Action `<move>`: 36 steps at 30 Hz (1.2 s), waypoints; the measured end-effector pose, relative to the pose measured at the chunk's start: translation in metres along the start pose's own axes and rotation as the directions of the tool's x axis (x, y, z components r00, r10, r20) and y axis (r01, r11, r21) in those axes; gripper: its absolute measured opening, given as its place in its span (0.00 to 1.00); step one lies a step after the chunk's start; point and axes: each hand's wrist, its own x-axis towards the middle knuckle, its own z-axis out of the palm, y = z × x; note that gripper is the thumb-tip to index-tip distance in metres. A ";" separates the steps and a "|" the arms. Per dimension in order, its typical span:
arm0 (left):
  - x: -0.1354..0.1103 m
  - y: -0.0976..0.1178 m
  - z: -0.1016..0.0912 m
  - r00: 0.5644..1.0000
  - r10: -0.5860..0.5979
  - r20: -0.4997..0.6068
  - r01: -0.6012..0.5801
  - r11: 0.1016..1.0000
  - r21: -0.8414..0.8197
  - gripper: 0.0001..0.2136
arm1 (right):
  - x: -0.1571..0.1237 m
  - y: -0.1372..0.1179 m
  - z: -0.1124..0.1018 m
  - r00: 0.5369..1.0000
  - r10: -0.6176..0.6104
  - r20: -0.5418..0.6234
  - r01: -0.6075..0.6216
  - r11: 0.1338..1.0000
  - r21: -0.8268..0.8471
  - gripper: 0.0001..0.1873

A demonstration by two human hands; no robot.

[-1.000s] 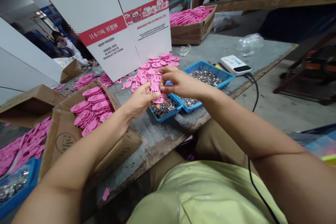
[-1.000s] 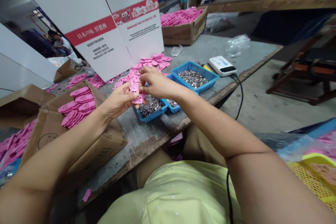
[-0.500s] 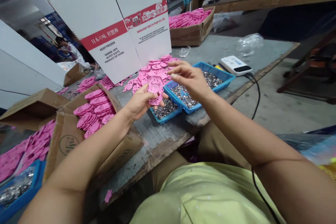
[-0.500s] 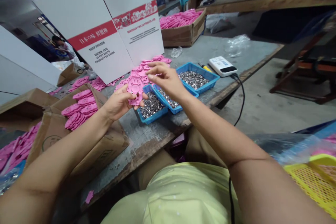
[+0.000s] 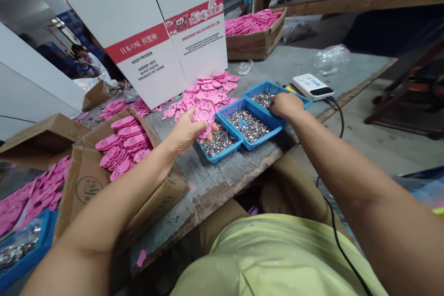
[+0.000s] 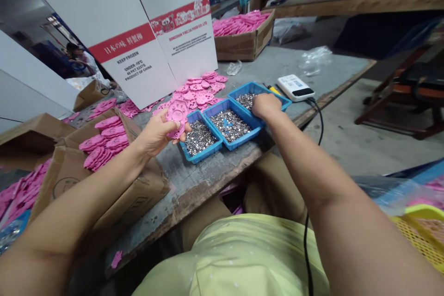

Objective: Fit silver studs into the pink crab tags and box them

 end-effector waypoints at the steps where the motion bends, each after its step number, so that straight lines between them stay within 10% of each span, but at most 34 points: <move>1: 0.000 0.000 0.000 1.000 -0.003 -0.012 0.003 1.000 -0.006 0.18 | 0.000 0.000 0.001 1.000 0.008 -0.017 -0.008 1.000 0.022 0.09; 13: 0.001 0.000 -0.002 0.998 -0.054 -0.037 0.051 0.996 -0.077 0.18 | 0.006 0.016 0.005 0.962 0.112 -0.250 0.005 0.905 0.424 0.06; 20: 0.002 0.000 -0.002 0.996 -0.077 -0.054 0.072 0.993 -0.092 0.16 | -0.008 -0.007 -0.008 0.956 0.172 -0.238 0.087 0.611 0.787 0.04; 25: 0.003 0.001 -0.004 0.991 -0.130 -0.035 0.125 0.983 -0.133 0.13 | -0.049 -0.058 -0.025 0.977 -0.099 -0.187 0.205 0.228 0.952 0.12; 29: 0.003 0.002 -0.005 0.988 -0.153 -0.015 0.149 0.977 -0.154 0.13 | -0.088 -0.099 -0.032 0.909 -0.346 -0.233 0.252 0.010 0.968 0.16; 36: 0.005 -0.001 -0.009 0.993 -0.116 -0.013 0.111 0.974 -0.195 0.19 | -0.106 -0.133 -0.021 0.824 -0.465 -0.324 0.352 -0.028 0.936 0.16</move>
